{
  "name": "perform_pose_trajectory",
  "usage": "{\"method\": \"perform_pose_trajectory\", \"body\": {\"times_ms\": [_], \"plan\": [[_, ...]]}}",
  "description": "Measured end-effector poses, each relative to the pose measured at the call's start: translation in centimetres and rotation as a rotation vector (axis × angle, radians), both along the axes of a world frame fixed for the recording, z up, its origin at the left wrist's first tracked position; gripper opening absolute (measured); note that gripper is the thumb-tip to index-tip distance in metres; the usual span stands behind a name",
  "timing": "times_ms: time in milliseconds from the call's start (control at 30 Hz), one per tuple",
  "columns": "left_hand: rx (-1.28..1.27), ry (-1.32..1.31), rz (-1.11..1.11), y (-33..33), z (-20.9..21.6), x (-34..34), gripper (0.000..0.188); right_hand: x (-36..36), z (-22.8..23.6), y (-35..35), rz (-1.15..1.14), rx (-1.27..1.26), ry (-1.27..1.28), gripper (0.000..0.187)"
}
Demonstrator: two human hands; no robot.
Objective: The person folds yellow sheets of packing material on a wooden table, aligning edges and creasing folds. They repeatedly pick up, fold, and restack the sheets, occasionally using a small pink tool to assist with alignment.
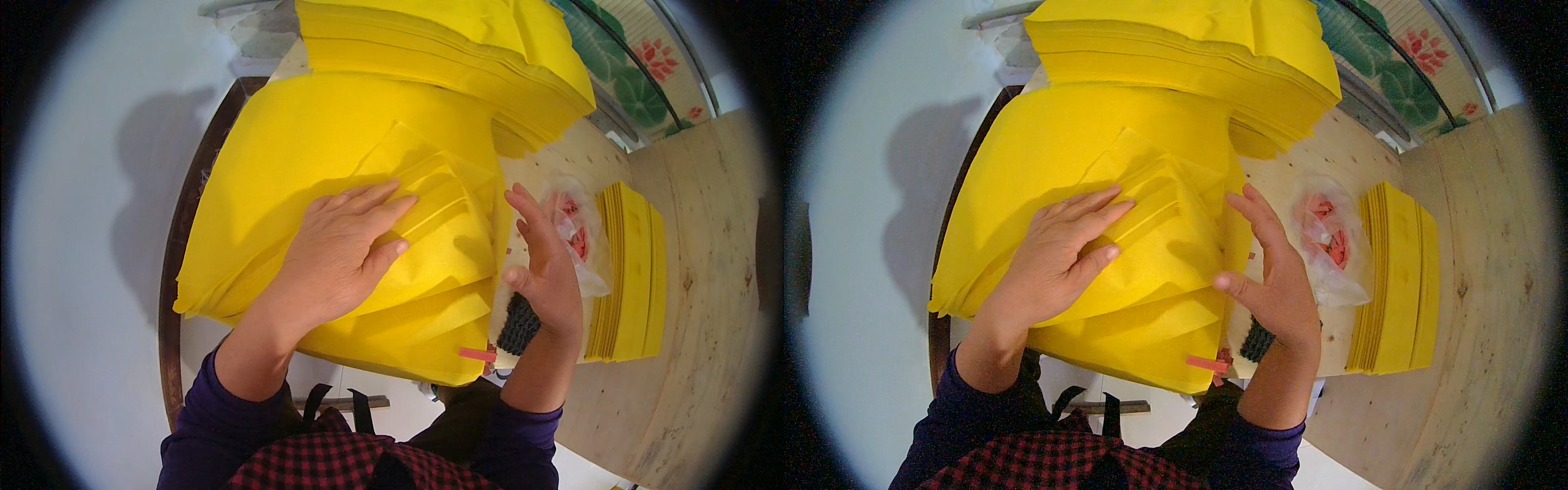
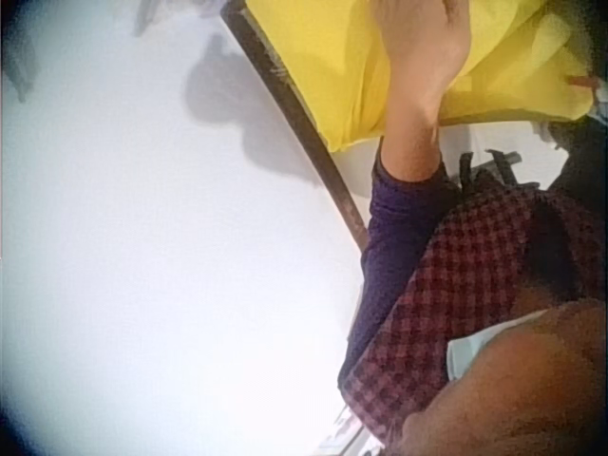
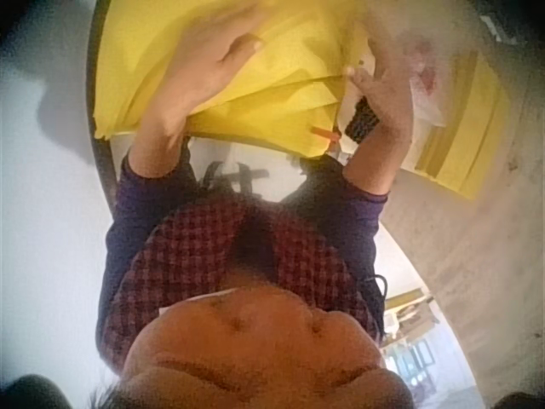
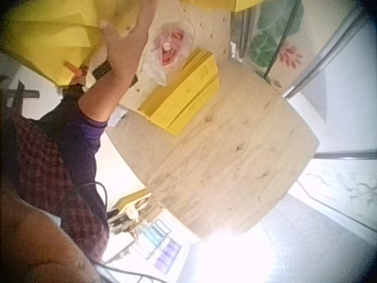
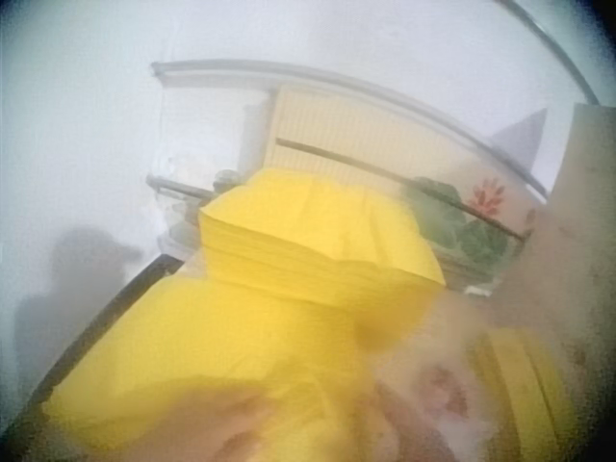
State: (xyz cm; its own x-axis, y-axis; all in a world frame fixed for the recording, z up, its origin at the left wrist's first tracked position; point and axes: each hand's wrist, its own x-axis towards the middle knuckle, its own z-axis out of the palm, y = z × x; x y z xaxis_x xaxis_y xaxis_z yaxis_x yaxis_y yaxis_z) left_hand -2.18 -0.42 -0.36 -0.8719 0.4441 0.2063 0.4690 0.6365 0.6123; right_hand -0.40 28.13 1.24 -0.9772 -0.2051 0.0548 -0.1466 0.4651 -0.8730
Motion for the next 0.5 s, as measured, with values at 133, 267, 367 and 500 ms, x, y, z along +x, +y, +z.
{"method": "perform_pose_trajectory", "body": {"times_ms": [133,267,367,500], "plan": [[-0.007,-0.006,0.002,0.0,0.1,0.1,0.045,-0.3,-0.9,-1.1,-0.123,0.034,0.014,0.087],[-0.013,-0.004,0.001,0.1,0.1,0.1,0.045,-0.3,-1.2,-2.4,-0.171,0.177,0.063,0.091],[-0.019,-0.009,-0.003,0.0,0.1,0.1,0.045,-0.1,-1.1,-2.8,-0.147,0.227,0.035,0.095],[-0.018,-0.021,-0.008,-0.1,0.1,0.2,0.046,0.1,-1.0,-2.7,-0.093,0.268,0.045,0.099]]}}
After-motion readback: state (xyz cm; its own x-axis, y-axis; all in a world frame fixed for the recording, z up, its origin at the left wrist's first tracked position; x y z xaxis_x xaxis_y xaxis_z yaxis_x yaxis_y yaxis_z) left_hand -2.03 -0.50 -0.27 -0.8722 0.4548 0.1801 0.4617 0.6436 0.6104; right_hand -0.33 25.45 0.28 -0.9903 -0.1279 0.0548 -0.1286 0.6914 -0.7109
